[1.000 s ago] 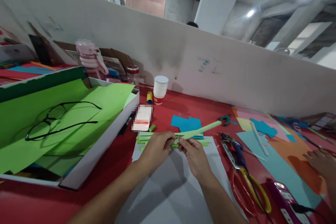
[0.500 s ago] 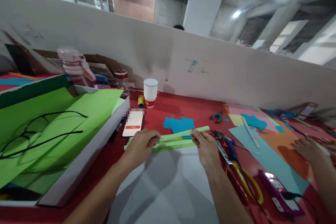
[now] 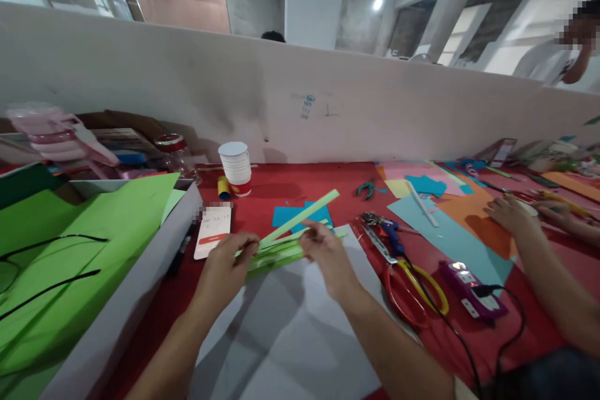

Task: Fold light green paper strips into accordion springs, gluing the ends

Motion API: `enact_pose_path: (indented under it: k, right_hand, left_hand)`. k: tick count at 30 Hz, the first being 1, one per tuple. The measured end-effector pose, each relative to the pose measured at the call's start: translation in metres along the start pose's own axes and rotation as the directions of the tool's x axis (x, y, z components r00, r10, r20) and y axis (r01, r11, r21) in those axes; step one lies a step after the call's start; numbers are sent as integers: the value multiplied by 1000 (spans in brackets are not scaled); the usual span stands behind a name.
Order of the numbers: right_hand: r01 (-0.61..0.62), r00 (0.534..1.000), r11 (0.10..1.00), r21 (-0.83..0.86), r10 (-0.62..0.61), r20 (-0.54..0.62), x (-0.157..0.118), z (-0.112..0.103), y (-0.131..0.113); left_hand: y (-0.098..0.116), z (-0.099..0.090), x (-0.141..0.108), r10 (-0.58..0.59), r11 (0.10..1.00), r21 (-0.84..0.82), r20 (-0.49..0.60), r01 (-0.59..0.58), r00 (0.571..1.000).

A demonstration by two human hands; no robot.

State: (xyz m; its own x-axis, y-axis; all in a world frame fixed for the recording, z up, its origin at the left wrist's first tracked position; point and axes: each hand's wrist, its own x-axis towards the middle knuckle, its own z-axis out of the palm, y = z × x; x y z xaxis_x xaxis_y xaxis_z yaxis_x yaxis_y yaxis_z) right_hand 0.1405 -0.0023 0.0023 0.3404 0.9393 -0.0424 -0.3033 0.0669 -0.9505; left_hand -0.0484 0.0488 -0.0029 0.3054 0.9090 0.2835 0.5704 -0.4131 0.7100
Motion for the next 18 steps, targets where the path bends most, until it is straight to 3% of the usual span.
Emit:
enact_pose_path:
  k: [2, 4, 7, 11, 18]
  right_hand:
    - [-46, 991, 997, -65, 54, 121, -12, 14, 12]
    - [-43, 993, 994, -101, 53, 103, -16, 18, 17]
    - [-27, 999, 995, -92, 26, -19, -8, 8, 12]
    - [32, 989, 998, 62, -23, -147, 11, -13, -6]
    - [255, 901, 921, 294, -116, -417, 26, -32, -27]
  left_hand:
    - [7, 5, -4, 79, 996, -35, 75, -76, 994]
    - [13, 6, -6, 127, 992, -33, 142, -123, 982]
    - [16, 2, -4, 141, 989, 16, 170, -146, 975]
    - [12, -5, 0, 157, 977, 127, 111, -170, 981]
    - [3, -6, 1, 154, 934, 323, 30, -156, 988]
